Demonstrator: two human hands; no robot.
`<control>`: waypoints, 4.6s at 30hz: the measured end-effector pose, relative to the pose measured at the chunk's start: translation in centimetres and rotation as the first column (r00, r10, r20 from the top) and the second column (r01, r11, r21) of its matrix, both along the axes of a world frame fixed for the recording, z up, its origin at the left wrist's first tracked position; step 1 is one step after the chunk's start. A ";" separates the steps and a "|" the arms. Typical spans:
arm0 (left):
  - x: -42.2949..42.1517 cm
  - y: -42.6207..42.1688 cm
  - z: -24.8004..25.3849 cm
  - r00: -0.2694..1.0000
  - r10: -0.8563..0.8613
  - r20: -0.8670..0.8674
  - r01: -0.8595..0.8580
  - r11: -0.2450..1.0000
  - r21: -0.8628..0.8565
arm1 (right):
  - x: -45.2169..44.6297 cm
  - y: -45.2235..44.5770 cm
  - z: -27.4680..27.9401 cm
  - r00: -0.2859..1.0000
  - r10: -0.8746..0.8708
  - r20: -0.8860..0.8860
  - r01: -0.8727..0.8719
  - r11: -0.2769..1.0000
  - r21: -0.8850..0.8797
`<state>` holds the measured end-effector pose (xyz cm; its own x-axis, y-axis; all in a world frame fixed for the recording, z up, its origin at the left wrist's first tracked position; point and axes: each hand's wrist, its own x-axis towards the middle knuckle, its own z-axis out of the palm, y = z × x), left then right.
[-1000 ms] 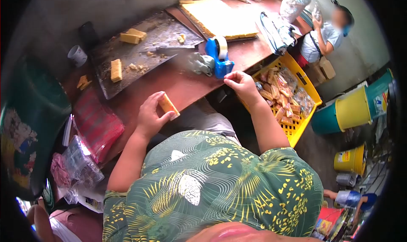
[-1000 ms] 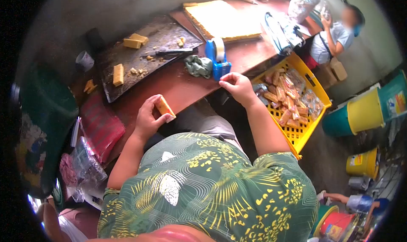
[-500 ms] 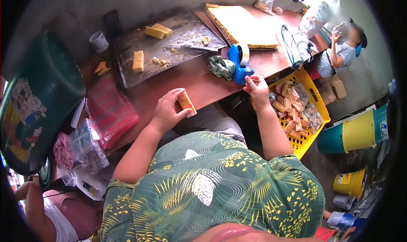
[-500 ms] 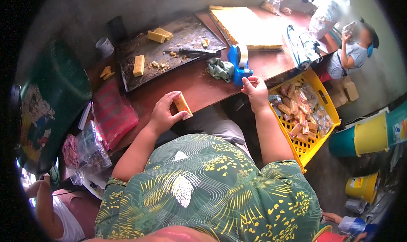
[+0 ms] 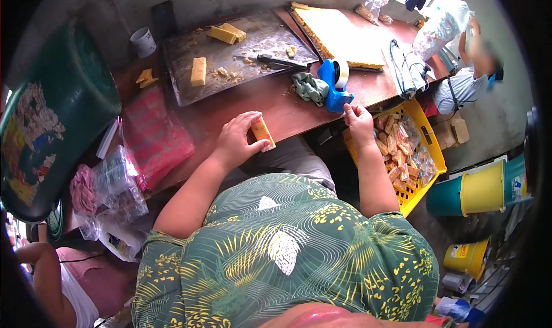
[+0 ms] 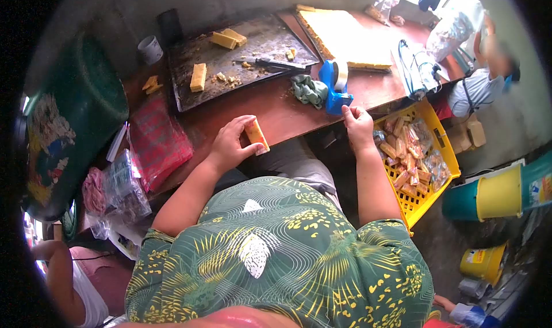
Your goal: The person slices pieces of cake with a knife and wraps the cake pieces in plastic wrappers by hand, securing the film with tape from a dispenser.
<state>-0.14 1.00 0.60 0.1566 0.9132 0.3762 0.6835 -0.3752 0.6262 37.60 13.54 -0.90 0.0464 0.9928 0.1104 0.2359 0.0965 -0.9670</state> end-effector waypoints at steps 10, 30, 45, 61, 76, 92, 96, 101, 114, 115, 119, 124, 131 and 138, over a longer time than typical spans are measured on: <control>-0.2 0.4 -1.3 1.000 0.003 0.012 -0.004 0.996 0.084 | 2.0 0.5 -0.7 0.728 -0.040 0.684 0.040 0.999 0.016; -2.1 -0.1 -1.8 0.994 -0.025 -0.105 0.029 0.999 0.041 | -17.2 -4.5 1.1 0.704 0.619 0.348 -0.646 0.762 -0.047; -1.6 -0.8 -1.8 0.995 0.075 -0.061 -0.072 0.996 0.060 | -18.3 -7.4 0.2 0.494 0.273 0.825 -0.814 0.478 0.329; -31.2 -33.9 16.9 -0.510 0.817 -0.269 -0.595 -0.110 0.796 | -18.9 -7.1 -0.6 0.428 0.218 0.877 -0.825 0.490 0.280; -40.5 -34.7 7.6 -0.358 0.286 -0.889 -0.837 -0.520 0.170 | -19.0 -7.1 -0.4 0.445 0.181 0.877 -0.818 0.481 0.316; -47.6 -33.4 5.3 -0.355 0.540 -0.763 -0.931 -0.277 0.237 | -18.8 -7.7 0.9 0.514 0.214 0.831 -0.780 0.520 0.349; -48.4 -36.8 2.9 -0.377 0.453 -0.808 -0.915 -0.315 0.251 | -18.8 -7.9 1.4 0.530 0.223 0.818 -0.770 0.531 0.354; -48.4 -40.4 -0.3 -0.401 0.364 -0.841 -0.896 -0.346 0.277 | -18.8 -7.5 0.9 0.526 0.209 0.825 -0.773 0.522 0.361; -43.7 -46.9 -6.5 -0.502 0.119 -0.856 -0.820 -0.381 0.428 | -18.8 -6.9 -0.7 0.562 0.120 0.819 -0.751 0.489 0.444; -43.3 -47.3 -6.9 -0.511 0.087 -0.855 -0.811 -0.378 0.446 | -18.8 -6.8 -0.8 0.571 0.122 0.812 -0.748 0.485 0.453; -41.5 -49.4 -8.4 -0.559 -0.046 -0.828 -0.774 -0.329 0.541 | -18.9 -6.9 -0.9 0.566 0.124 0.815 -0.748 0.492 0.445; -43.0 -50.1 -3.2 -0.758 -0.068 -0.648 -0.613 -0.265 0.745 | -18.8 -7.1 0.0 0.546 0.189 0.816 -0.775 0.484 0.406; -34.9 -25.5 26.9 0.291 0.943 -0.160 -0.467 0.286 0.837 | -18.5 -7.5 0.3 0.570 0.250 0.783 -0.768 0.500 0.399; -9.3 -2.5 21.4 0.967 0.229 0.113 -0.211 0.966 -0.153 | -18.2 -7.7 0.5 0.559 0.319 0.765 -0.774 0.531 0.344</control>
<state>-9.48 -1.46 21.98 -0.0952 0.9642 0.2476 0.6500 -0.1281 0.7491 19.39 5.88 -0.38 -0.7756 0.4553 0.4372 0.3440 0.8856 -0.3120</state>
